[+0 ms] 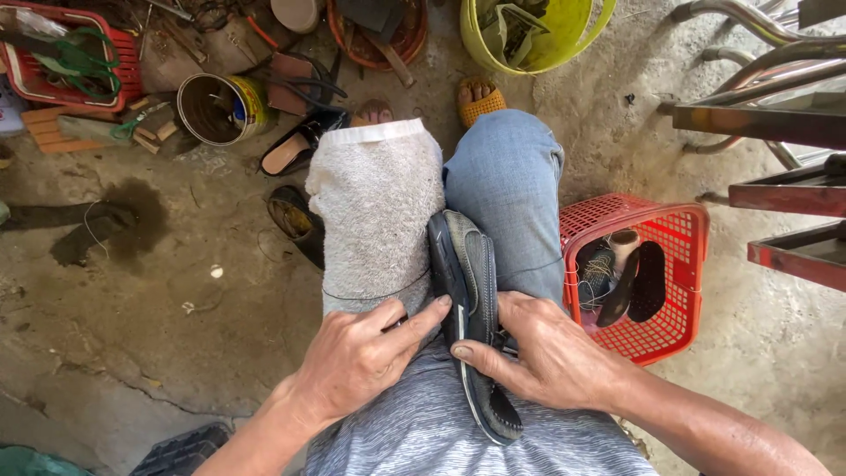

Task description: Stitching the sole of a shoe by hand using a needle and thread

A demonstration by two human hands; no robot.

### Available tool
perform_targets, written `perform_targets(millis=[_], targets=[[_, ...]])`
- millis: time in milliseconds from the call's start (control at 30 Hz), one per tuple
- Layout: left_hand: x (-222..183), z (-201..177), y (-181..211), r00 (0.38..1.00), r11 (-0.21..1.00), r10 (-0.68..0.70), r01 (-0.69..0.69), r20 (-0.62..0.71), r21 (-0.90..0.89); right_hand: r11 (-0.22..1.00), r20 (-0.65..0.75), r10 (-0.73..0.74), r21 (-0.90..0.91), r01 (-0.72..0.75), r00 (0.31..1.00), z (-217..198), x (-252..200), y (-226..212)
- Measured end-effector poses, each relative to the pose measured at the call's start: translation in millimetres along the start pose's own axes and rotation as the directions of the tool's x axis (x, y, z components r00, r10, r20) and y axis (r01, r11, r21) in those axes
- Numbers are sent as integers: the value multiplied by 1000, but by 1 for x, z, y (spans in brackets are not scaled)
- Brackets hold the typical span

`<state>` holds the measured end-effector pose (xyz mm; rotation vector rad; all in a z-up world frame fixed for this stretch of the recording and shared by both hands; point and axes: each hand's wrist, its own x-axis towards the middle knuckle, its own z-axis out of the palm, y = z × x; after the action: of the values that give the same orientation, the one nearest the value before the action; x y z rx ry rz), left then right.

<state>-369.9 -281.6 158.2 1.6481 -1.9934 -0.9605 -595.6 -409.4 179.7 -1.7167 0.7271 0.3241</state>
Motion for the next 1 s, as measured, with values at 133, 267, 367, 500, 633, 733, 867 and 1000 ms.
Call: perform_targets(millis=[133,267,367,500,633,733,867,1000], targets=[[-1,5,1,998,996,-60,60,-3,-71,1000,-11,15,-12,-15,1000,0,1,-3],[1,10,4,995,980,-101,98,-7,-176,998,-24,35,-56,-36,999,7,-3,4],[7,6,10,993,1000,7,-5,-114,18,992,-32,84,-97,-87,996,9,-3,5],[3,7,0,980,997,-1,-14,-200,-75,989,-21,86,-120,-88,996,8,0,-2],[-7,7,-2,967,982,-83,38,-240,-187,974,40,228,4,-229,973,-16,-1,-18],[-8,4,1,956,991,-119,97,-269,-93,876,-383,-390,-434,210,837,-26,-3,3],[-8,8,9,958,990,-143,144,-249,-14,779,-304,-427,-601,176,852,-20,9,25],[-6,10,17,958,983,-179,184,-225,1,910,-267,-370,-295,291,890,-37,-2,15]])
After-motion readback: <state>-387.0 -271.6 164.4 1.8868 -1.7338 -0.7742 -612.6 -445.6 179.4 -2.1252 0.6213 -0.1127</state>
